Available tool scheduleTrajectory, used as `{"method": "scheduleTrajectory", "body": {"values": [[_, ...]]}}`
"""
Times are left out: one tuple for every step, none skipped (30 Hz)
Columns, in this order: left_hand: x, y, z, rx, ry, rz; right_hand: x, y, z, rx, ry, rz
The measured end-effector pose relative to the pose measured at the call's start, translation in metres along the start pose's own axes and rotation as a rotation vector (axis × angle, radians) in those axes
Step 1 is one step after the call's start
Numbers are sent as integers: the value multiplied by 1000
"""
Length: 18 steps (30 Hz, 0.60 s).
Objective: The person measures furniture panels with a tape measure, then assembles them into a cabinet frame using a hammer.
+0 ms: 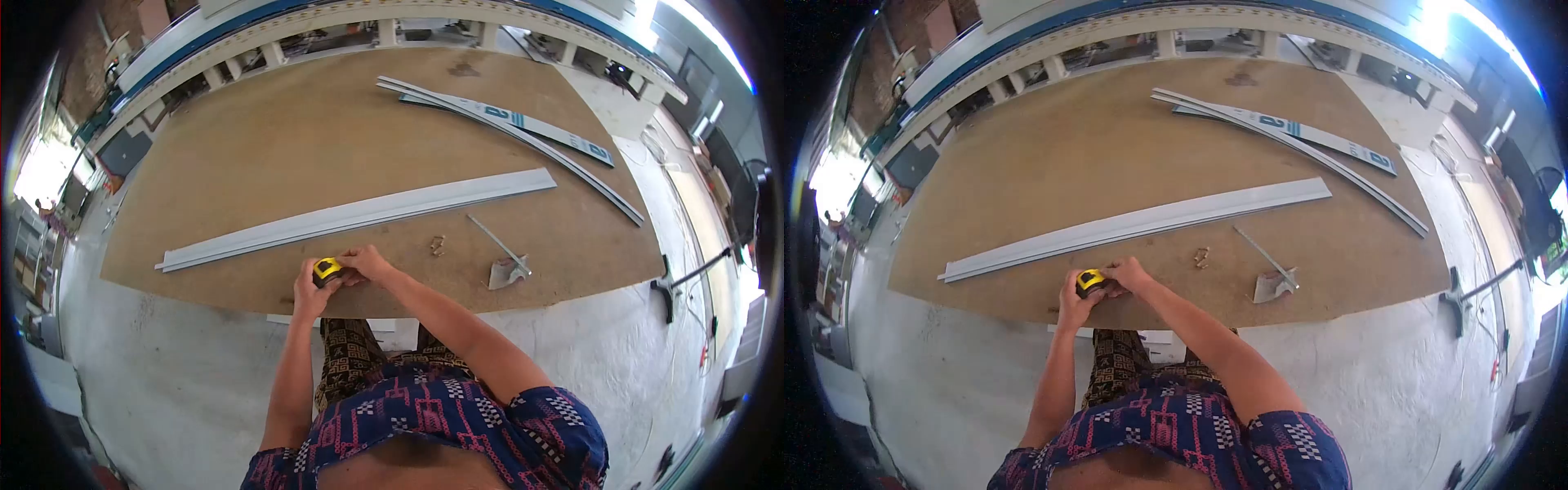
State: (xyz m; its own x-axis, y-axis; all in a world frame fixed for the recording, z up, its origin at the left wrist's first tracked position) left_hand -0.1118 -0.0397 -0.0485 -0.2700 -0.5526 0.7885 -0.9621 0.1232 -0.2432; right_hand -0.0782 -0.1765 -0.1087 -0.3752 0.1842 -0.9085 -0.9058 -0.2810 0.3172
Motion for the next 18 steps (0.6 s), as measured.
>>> {"method": "scheduleTrajectory", "body": {"values": [[0,1,1,17,-2,20,1,-2,-1,-7,9,-8],[0,2,1,36,-5,39,4,-2,-2,-21,8,-14],[2,2,1,58,-10,58,2,-1,-1,-37,6,-21],[3,3,1,48,-2,48,1,0,0,-54,6,-29],[5,3,0,40,6,38,3,0,0,-51,24,-26],[6,4,-1,33,13,27,4,0,0,-49,43,-22],[7,3,-1,14,1,40,4,-1,-1,-46,62,-18],[7,2,-2,-4,-10,53,2,-1,-4,-45,79,-30],[12,0,-3,-23,-22,64,-5,4,-5,-44,96,-41],[17,-1,-4,-30,-27,67,-10,8,-5,-45,112,-48],[23,-2,-6,-36,-32,65,-11,8,-7,-62,82,-53],[31,-2,-8,-41,-36,62,-13,8,-8,-80,53,-56],[37,-3,-8,-50,-26,79,-17,9,-9,-98,25,-59],[43,-6,-9,-59,-16,97,-22,11,-12,-75,25,-78],[50,-10,-9,-65,-5,116,-31,16,-16,-53,28,-98],[59,-13,-10,-53,-60,175,-40,22,-18,-31,30,-118],[58,-16,-9,-70,-55,153,-48,27,-23,-9,-41,-123],[57,-19,-8,-86,-48,130,-56,33,-30,12,-110,-128]]}}
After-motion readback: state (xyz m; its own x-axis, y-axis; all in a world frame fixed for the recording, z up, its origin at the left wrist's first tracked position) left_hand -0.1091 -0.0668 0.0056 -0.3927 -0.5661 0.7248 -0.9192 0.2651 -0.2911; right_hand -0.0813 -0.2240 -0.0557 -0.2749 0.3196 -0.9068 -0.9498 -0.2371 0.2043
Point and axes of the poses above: each hand's wrist, its own y-axis away from the middle knuckle, its own z-axis out of the palm, x = y × z, the point moved 6 cm from there along -y, towards the middle knuckle, and after that the axes turned 4 degrees about -z, right-handed, at the moved point
